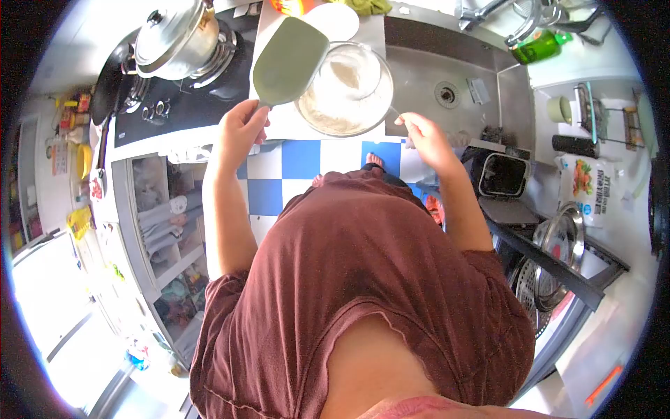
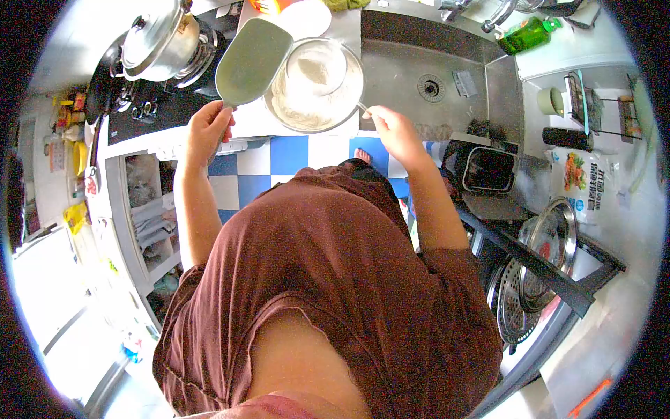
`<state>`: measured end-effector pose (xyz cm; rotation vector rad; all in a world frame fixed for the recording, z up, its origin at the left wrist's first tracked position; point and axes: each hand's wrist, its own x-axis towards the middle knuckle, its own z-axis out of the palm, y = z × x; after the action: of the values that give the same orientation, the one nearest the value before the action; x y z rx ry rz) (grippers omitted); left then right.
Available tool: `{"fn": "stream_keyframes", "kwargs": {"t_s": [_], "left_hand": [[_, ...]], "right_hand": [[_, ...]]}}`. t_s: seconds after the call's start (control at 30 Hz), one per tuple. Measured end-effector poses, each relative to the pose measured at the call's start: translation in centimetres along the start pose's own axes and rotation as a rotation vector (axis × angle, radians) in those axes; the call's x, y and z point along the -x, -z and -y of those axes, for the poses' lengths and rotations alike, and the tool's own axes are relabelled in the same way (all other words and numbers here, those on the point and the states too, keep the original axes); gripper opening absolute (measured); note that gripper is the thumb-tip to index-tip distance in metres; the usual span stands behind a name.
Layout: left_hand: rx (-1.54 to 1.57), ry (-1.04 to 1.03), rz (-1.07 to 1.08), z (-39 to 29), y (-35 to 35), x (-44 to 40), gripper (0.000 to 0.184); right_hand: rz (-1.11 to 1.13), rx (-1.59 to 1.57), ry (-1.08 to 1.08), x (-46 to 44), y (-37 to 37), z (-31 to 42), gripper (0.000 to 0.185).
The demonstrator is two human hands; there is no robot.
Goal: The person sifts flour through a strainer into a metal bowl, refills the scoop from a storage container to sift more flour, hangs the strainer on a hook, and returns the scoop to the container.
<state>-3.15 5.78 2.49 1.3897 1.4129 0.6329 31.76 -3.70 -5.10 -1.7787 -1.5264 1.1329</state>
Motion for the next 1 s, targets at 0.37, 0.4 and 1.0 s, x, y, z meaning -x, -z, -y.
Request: {"fn": "stream_keyframes", "kwargs": {"t_s": [0.37,0.4,1.0], "left_hand": [[-0.020,-0.016,-0.009,0.8,-0.1,0.5,0.018],[-0.029,-0.009,-0.006,0.9,-0.1,0.6,0.018],[-0.236,-0.057,-0.027,1.8,-1.1,1.1,0.024]], "right_hand": [[-0.066,-0.140,0.065,-0.3,-0.2,-1.5,0.021],[-0.068,-0.152,0.047,-0.2,0.0,-1.2,0.021],[-0.037,-0.057,0.018,-0.2,-0.1,-1.5,0.022]]}}
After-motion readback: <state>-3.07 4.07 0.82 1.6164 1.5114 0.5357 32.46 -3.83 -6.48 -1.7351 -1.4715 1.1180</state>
